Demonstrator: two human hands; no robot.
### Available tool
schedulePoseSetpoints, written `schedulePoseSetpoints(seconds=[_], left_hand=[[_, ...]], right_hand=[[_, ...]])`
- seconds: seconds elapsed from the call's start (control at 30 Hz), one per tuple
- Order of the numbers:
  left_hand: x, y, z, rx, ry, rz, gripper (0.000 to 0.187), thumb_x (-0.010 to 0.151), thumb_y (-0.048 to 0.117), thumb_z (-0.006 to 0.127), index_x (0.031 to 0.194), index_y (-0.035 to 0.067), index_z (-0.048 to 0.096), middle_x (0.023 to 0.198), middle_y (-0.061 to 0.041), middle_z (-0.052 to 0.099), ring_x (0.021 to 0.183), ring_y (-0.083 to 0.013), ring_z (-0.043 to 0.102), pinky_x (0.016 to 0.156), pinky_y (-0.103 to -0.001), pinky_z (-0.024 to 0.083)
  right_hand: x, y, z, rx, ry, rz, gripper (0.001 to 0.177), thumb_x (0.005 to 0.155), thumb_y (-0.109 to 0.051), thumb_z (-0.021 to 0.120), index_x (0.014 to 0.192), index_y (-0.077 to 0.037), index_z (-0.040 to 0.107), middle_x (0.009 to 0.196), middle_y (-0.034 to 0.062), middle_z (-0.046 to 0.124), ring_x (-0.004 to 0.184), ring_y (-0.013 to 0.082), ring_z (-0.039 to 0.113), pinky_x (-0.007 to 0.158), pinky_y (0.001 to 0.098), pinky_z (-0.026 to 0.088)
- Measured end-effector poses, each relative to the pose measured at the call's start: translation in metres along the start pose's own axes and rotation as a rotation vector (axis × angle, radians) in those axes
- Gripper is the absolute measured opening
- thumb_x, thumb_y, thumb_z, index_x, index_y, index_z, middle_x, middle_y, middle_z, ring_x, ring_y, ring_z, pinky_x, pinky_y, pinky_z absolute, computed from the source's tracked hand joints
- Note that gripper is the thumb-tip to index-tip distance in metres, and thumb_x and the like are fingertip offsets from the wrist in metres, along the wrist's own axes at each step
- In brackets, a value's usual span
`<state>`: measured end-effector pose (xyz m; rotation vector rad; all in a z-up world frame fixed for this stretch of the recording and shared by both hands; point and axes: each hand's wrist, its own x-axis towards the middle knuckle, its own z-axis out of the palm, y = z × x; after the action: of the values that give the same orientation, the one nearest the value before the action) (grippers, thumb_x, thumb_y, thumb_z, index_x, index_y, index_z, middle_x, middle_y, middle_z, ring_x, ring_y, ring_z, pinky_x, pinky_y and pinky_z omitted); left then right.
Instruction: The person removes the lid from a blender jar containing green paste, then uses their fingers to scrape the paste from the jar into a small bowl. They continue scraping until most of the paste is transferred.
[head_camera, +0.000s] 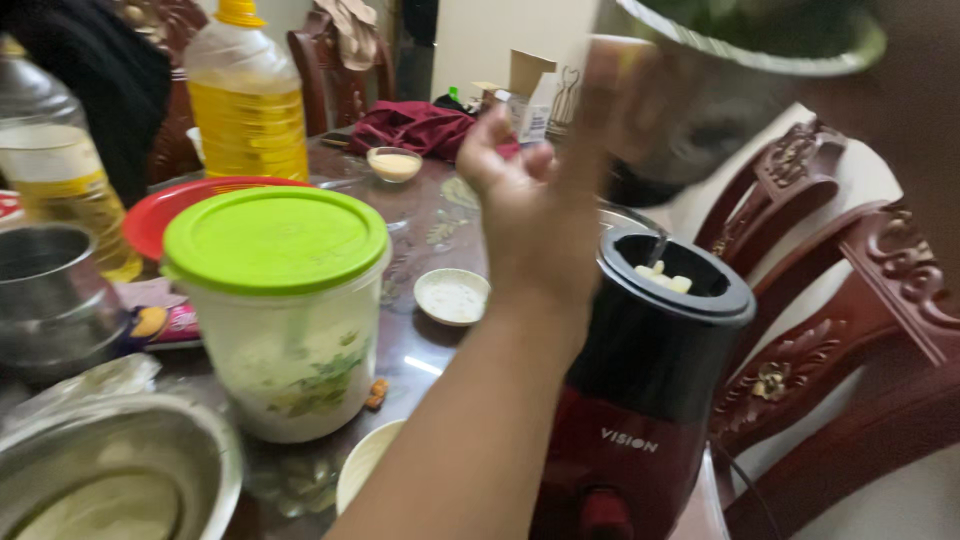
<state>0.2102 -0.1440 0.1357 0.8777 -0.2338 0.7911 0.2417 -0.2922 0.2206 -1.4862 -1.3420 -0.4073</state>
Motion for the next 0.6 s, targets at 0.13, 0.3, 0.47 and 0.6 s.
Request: schedulePoseSetpoints(seconds=[0.13,0.3,0.47,0.6], left_hand=[[-0.016,0.04,-0.042,-0.485,-0.107,-0.534,0.124,0.062,0.096,0.061,0.145,0.005,0.042,0.114,-0.017,0.048,0.103,-0.0332,0.051,0.088,-0.048,0.05],[-0.054,0.091,-0.097,-0.647,-0.133,-0.525,0.115,0.069,0.088,0.065,0.149,0.006,0.05,0.132,-0.017,0.06,0.116,-0.0338,0.063,0.098,-0.056,0.055],[-0.089,0.118,-0.144,-0.621,0.087,-0.503,0.094,0.07,0.075,0.069,0.139,0.012,0.059,0.136,-0.013,0.064,0.122,-0.032,0.064,0.103,-0.051,0.054],[-0.111,0.129,-0.167,-0.628,0.238,-0.523,0.085,0.071,0.071,0.071,0.132,0.011,0.064,0.131,-0.012,0.068,0.119,-0.0313,0.067,0.101,-0.051,0.057]], right_hand=[[0.011,-0.011,0.049,0.23,0.132,0.033,0.026,0.096,-0.006,0.059,0.119,0.007,0.059,0.12,0.0173,0.066,0.105,0.0234,0.071,0.099,0.0342,0.061],[0.005,-0.03,0.122,0.447,0.142,0.159,0.025,0.092,0.004,0.064,0.116,0.01,0.063,0.11,0.0174,0.071,0.096,0.0243,0.074,0.095,0.0358,0.064],[-0.031,-0.039,0.174,0.591,0.14,0.484,0.022,0.089,0.004,0.062,0.109,0.006,0.069,0.1,0.0138,0.075,0.089,0.0194,0.075,0.086,0.0311,0.064],[-0.082,-0.032,0.19,0.683,0.159,0.516,0.024,0.104,-0.012,0.057,0.109,0.004,0.074,0.092,0.0107,0.072,0.08,0.0168,0.066,0.073,0.0288,0.055]])
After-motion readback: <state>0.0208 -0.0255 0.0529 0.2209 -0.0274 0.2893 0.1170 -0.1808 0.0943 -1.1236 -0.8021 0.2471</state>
